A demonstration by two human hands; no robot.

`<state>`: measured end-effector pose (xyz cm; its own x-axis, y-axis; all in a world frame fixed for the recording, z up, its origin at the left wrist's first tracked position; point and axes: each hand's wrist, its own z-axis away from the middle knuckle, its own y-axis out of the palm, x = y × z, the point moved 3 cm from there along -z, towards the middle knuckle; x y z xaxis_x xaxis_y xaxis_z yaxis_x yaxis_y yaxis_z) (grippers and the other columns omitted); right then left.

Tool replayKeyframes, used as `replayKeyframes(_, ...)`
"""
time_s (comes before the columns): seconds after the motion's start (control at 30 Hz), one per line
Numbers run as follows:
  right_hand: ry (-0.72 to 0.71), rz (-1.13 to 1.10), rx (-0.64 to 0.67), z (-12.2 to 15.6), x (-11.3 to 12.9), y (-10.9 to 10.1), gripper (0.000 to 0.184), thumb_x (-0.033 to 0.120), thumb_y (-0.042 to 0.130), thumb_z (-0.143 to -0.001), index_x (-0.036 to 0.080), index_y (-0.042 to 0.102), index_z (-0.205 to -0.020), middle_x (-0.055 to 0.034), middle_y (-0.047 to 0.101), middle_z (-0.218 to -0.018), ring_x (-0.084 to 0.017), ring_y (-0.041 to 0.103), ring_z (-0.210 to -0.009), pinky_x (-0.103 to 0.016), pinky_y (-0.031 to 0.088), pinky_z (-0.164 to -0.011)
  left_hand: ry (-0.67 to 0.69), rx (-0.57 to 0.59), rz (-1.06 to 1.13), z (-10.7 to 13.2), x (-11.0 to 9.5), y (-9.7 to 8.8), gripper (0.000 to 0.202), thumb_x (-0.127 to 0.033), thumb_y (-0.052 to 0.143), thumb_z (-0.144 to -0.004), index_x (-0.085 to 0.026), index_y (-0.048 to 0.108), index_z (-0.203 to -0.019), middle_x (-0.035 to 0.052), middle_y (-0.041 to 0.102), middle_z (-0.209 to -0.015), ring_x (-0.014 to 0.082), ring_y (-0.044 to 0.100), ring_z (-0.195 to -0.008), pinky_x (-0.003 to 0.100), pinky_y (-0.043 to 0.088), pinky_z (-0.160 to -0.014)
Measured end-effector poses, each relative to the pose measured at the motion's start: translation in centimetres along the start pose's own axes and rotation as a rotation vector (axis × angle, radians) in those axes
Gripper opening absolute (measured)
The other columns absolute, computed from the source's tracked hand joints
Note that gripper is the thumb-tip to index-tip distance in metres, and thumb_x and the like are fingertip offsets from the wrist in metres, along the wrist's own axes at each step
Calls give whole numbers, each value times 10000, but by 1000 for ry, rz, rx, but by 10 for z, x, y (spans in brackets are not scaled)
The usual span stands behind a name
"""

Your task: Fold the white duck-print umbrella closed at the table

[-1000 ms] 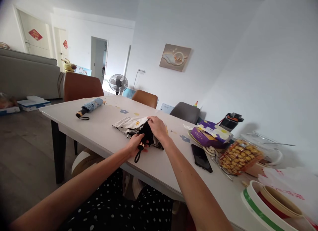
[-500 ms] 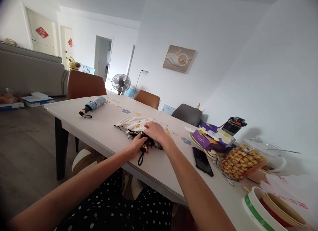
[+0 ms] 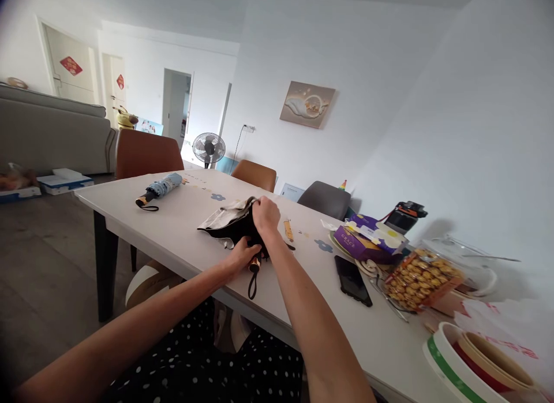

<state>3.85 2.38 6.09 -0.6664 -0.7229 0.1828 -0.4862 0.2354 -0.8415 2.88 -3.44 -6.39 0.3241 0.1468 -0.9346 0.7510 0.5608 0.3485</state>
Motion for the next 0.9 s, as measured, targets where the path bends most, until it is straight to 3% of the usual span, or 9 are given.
replayKeyframes(0.07, 30, -98, 95, -3, 3, 3, 270, 212, 397, -826, 160, 662, -839, -102, 672, -836, -205, 617, -764, -257, 416, -634, 18, 0, -52, 1, -1, 0, 229, -200, 604, -734, -133, 494, -923, 38, 586, -662, 102, 489, -477, 198, 367, -419)
replayKeyframes(0.17, -128, -189, 516, 2, 4, 14, 142, 173, 522, -714, 138, 660, -714, -67, 660, -677, -164, 600, -613, -219, 402, -547, 13, 67, 17, 5, -6, 0, 96, -219, 552, -766, -133, 509, -769, 52, 579, -640, 104, 486, -462, 222, 406, -434)
replayKeyframes(0.23, -167, -214, 661, 5, -3, 14, 102, 162, 556, -663, 131, 651, -683, -43, 649, -628, -136, 580, -551, -201, 388, -512, -5, 74, 43, 8, -10, 0, 77, -203, 533, -767, -134, 508, -744, 57, 578, -638, 104, 481, -451, 231, 412, -431)
replayKeyframes(0.3, -137, -211, 605, 5, -13, 7, 141, 164, 541, -666, 129, 657, -737, -31, 654, -632, -123, 581, -542, -195, 388, -517, -6, 50, 40, 11, -13, 0, 59, -178, 534, -753, -139, 509, -790, 50, 585, -650, 100, 475, -445, 220, 395, -418)
replayKeyframes(0.47, -152, -298, 446, 13, -25, -5, 413, 141, 466, -729, 148, 570, -1129, -32, 684, -743, -143, 627, -646, -215, 426, -608, 21, 9, 62, 13, -16, 0, 229, -153, 561, -735, -176, 475, -945, 4, 571, -646, 101, 502, -483, 198, 386, -442)
replayKeyframes(0.57, -188, -291, 504, 23, -32, 2, 376, 144, 461, -730, 160, 592, -1082, -39, 693, -813, -171, 636, -758, -231, 445, -674, 2, 5, 34, 13, -15, 0, 205, -187, 580, -751, -168, 467, -922, 16, 577, -659, 103, 507, -487, 207, 396, -451)
replayKeyframes(0.67, -172, -391, 572, 28, -37, 6, 368, 146, 450, -731, 158, 591, -1071, -37, 698, -859, -175, 639, -809, -229, 456, -695, -25, 17, 43, 12, -14, -1, 246, -327, 595, -783, -158, 473, -915, 42, 592, -686, 108, 506, -474, 222, 400, -434)
replayKeyframes(0.77, -140, -496, 514, 27, -41, 1, 371, 153, 435, -756, 142, 573, -1099, -48, 697, -874, -168, 643, -823, -230, 459, -711, -20, 10, 94, 11, -15, -1, 285, -406, 547, -816, -151, 476, -922, 46, 585, -660, 109, 483, -431, 245, 412, -412)
replayKeyframes(0.9, -60, -526, 341, 29, -55, -11, 307, 189, 453, -784, 128, 593, -1050, -73, 690, -907, -161, 640, -830, -241, 456, -750, -38, -6, 103, 10, -16, -3, 184, -318, 534, -817, -142, 480, -828, 36, 555, -594, 113, 472, -411, 263, 436, -399)
